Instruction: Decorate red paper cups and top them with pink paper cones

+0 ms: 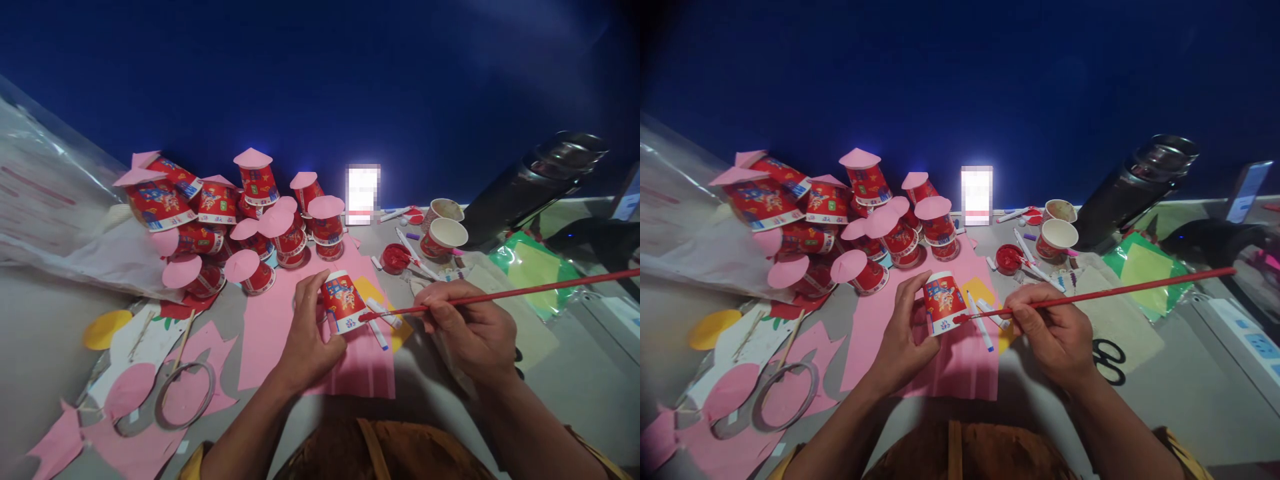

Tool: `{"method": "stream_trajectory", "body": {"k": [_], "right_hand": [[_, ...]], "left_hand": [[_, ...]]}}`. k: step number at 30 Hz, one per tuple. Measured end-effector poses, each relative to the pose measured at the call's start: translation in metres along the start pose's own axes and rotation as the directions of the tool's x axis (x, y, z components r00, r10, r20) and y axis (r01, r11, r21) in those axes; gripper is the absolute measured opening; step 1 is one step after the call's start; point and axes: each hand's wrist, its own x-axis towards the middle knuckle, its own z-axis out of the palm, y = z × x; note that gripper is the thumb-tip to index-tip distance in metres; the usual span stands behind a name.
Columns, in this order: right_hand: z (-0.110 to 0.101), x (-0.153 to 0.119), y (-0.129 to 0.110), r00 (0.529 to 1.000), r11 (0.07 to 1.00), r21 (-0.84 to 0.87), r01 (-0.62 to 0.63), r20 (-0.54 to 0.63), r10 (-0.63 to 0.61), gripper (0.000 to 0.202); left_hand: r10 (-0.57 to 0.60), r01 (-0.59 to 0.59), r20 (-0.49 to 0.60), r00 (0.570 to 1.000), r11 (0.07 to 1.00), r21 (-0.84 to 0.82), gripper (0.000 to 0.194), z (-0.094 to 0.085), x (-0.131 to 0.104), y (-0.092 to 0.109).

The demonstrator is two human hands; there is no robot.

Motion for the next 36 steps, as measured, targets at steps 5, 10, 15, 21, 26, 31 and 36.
{"method": "stream_trajectory", "body": {"k": [5, 10, 15, 21, 26, 31, 36], "right_hand": [[0.001, 0.001, 0.000, 0.999, 0.998, 0.062, -0.020, -0.039, 0.022, 0.008], [0.000, 0.000, 0.002, 1.000, 1.000, -0.001, -0.004, 0.024, 0.004, 0.008], [0.000, 0.002, 0.001, 0.999, 0.997, 0.075, -0.032, -0.010, 0.033, 0.009], [0.004, 0.005, 0.001, 0.984, 0.979, 0.192, -0.065, -0.152, 0.095, 0.013], [0.007, 0.002, -0.001, 0.989, 0.984, 0.169, -0.051, -0.128, 0.073, 0.011], [0.010, -0.006, -0.001, 0.997, 0.999, 0.029, 0.016, -0.080, -0.014, 0.008], [0.009, -0.009, 0.001, 0.996, 0.996, -0.064, 0.060, -0.059, -0.064, 0.008]], "left_hand": [[-0.013, 0.013, 0.001, 1.000, 1.000, -0.002, 0.092, 0.000, 0.000, 0.000], [-0.002, 0.002, -0.005, 1.000, 1.000, 0.003, 0.092, 0.000, 0.000, 0.000], [-0.004, 0.004, -0.006, 1.000, 1.000, -0.004, 0.092, 0.001, 0.000, 0.000], [0.016, -0.016, 0.002, 1.000, 1.000, 0.023, 0.092, 0.000, 0.000, -0.001], [0.014, -0.015, 0.007, 1.000, 0.999, 0.041, 0.087, 0.000, -0.001, 0.003], [0.061, -0.058, -0.018, 0.998, 0.987, 0.148, 0.080, 0.003, -0.001, 0.004], [0.100, -0.096, -0.006, 0.995, 0.974, 0.203, 0.082, 0.004, 0.000, 0.002]]}}
